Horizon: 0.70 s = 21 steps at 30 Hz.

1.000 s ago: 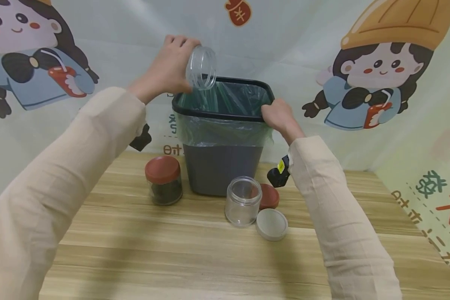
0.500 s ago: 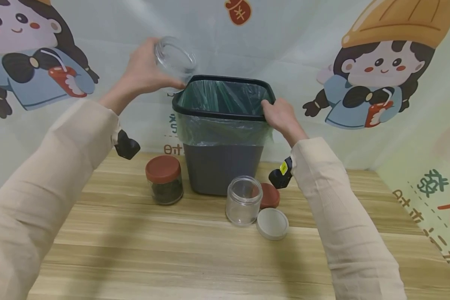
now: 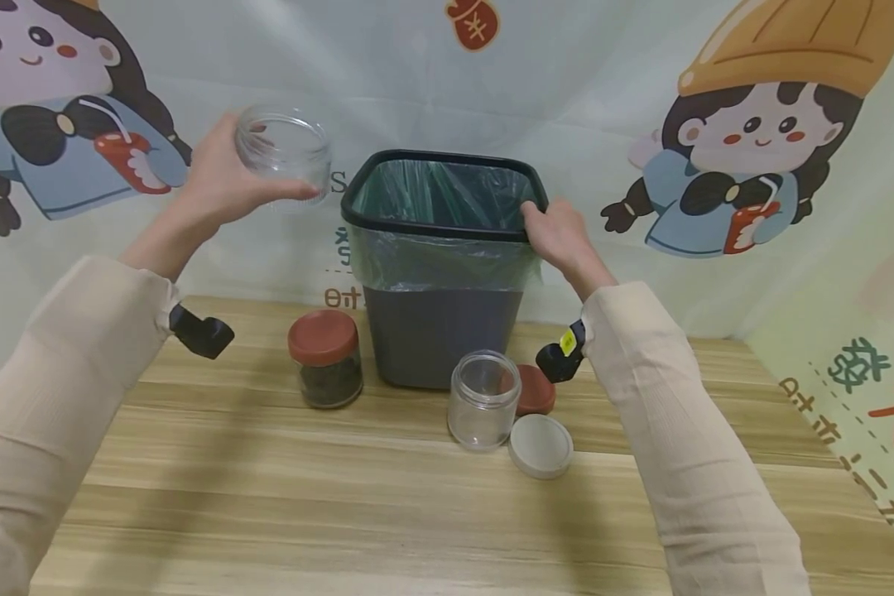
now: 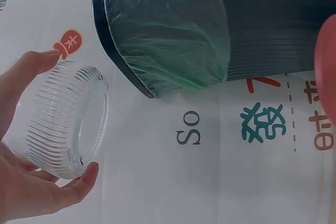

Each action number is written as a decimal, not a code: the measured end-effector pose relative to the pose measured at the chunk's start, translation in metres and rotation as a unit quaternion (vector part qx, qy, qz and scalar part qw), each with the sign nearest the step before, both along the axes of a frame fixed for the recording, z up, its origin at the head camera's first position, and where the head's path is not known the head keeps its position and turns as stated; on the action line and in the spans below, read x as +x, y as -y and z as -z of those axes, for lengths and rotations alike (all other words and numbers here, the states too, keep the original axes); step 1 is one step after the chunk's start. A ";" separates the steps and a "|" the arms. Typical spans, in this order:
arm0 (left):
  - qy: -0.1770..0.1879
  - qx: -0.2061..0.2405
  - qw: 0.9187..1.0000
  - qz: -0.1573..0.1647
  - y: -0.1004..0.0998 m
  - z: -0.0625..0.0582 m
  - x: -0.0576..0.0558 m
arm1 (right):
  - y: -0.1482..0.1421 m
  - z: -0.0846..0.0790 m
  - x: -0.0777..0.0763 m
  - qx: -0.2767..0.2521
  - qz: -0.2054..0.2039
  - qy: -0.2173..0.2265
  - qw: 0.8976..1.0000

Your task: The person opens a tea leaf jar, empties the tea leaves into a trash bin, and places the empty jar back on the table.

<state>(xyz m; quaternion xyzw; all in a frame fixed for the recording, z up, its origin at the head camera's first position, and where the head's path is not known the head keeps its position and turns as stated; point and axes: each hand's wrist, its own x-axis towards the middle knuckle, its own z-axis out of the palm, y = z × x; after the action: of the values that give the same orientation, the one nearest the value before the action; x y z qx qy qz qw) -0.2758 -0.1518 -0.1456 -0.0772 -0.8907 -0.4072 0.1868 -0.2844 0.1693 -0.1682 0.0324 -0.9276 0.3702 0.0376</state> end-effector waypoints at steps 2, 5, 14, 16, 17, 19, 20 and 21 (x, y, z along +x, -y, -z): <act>0.005 0.017 1.000 0.003 0.005 0.006 0.003 | 0.000 0.000 0.000 0.001 0.000 0.001 1.000; 0.010 0.036 0.999 0.010 0.010 0.016 0.009 | 0.001 0.002 0.001 0.001 0.001 0.003 1.000; 0.013 0.074 0.996 0.053 0.017 0.052 0.024 | 0.001 0.003 0.001 0.003 0.005 0.002 1.000; 0.025 0.082 0.994 0.068 0.019 0.061 0.027 | 0.001 0.004 0.001 0.001 0.007 0.004 1.000; 0.031 0.081 0.994 0.073 0.019 0.065 0.029 | 0.001 0.004 0.001 0.001 0.007 0.005 1.000; 0.037 0.081 0.992 0.089 0.020 0.074 0.032 | 0.001 0.004 0.000 -0.003 0.009 0.004 1.000; 0.039 0.080 0.991 0.098 0.020 0.078 0.033 | 0.001 0.004 0.000 -0.004 0.010 0.004 1.000; 0.040 0.077 0.990 0.108 0.019 0.083 0.034 | 0.001 0.004 0.000 -0.004 0.010 0.004 1.000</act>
<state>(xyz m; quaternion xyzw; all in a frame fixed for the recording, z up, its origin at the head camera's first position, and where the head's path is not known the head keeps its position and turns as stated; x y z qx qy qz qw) -0.2416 -0.1711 -0.2283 -0.1418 -0.8497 -0.4955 0.1113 -0.2842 0.1681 -0.1725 0.0211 -0.9265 0.3738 0.0377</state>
